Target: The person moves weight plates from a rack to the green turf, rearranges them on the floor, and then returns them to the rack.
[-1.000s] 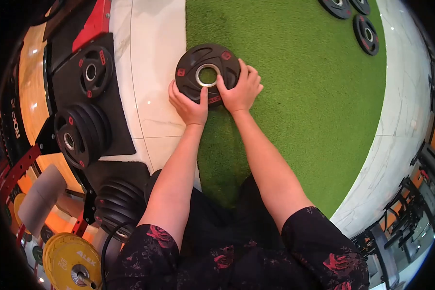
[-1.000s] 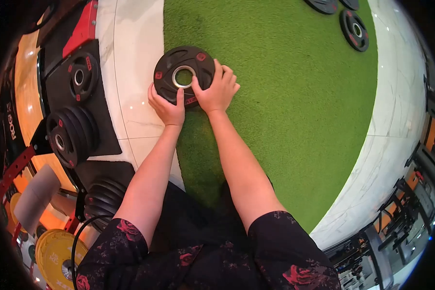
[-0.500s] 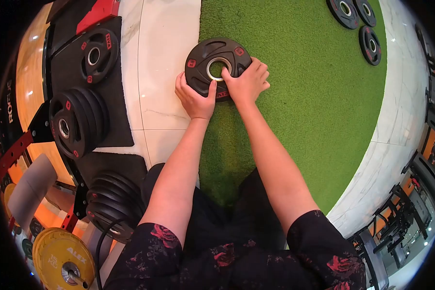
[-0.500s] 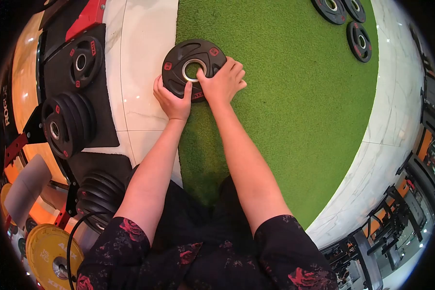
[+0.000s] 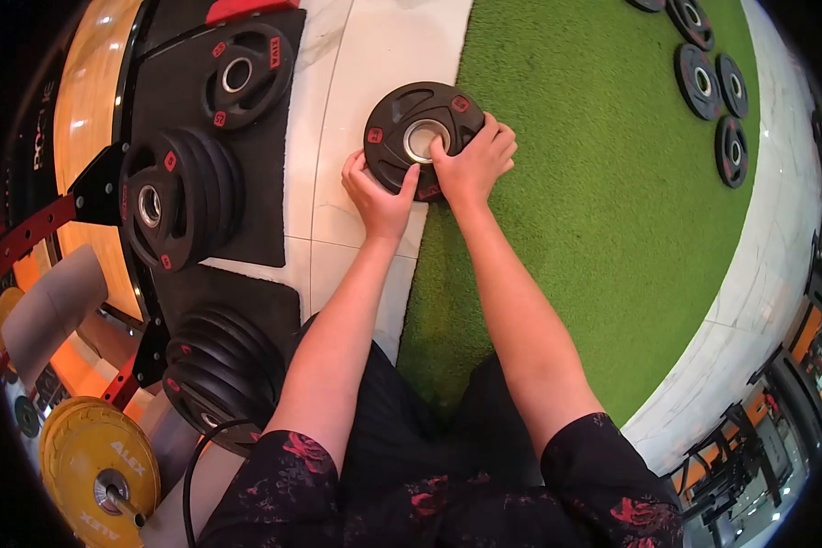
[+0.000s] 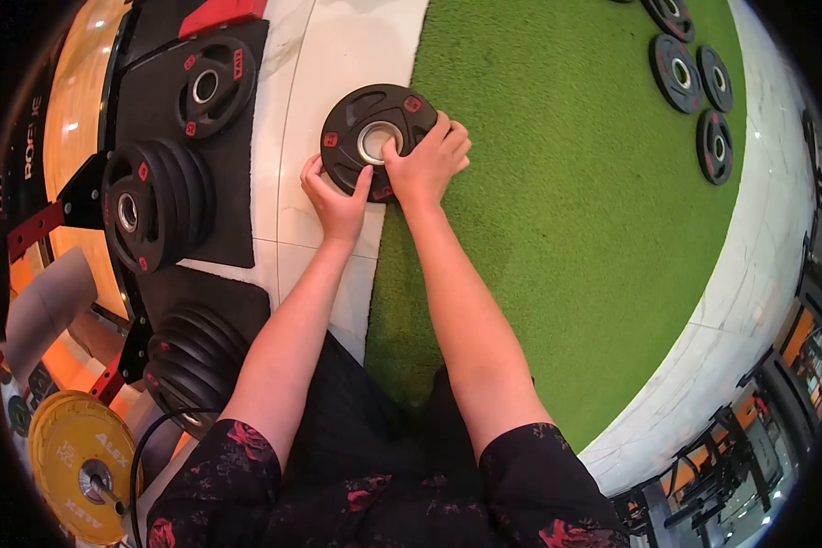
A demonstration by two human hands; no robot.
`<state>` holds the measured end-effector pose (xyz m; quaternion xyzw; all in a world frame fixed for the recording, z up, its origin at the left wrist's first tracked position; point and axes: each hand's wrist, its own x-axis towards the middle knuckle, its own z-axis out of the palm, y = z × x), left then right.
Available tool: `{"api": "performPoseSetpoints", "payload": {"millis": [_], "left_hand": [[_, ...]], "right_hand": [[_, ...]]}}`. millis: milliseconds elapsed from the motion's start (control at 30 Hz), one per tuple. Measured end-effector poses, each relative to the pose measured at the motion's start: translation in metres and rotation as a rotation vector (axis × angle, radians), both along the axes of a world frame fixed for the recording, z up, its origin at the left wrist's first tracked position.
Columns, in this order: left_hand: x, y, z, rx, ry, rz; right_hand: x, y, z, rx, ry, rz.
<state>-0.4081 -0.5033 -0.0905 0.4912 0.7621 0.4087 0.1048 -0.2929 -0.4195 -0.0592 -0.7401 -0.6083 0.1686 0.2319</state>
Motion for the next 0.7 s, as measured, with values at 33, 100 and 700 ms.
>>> {"api": "performPoseSetpoints", "payload": {"millis": [33, 100, 700], "left_hand": [[0.002, 0.002, -0.001, 0.002, 0.004, 0.054], [0.007, 0.008, -0.005, -0.002, -0.014, 0.155], [-0.067, -0.009, 0.058, -0.023, -1.474, 0.286]], "right_hand": [[-0.003, 0.0, -0.002, -0.007, 0.0, 0.012], [0.0, 0.001, -0.007, 0.037, 0.066, 0.001], [-0.034, -0.007, 0.018, 0.003, 0.484, 0.109]]}}
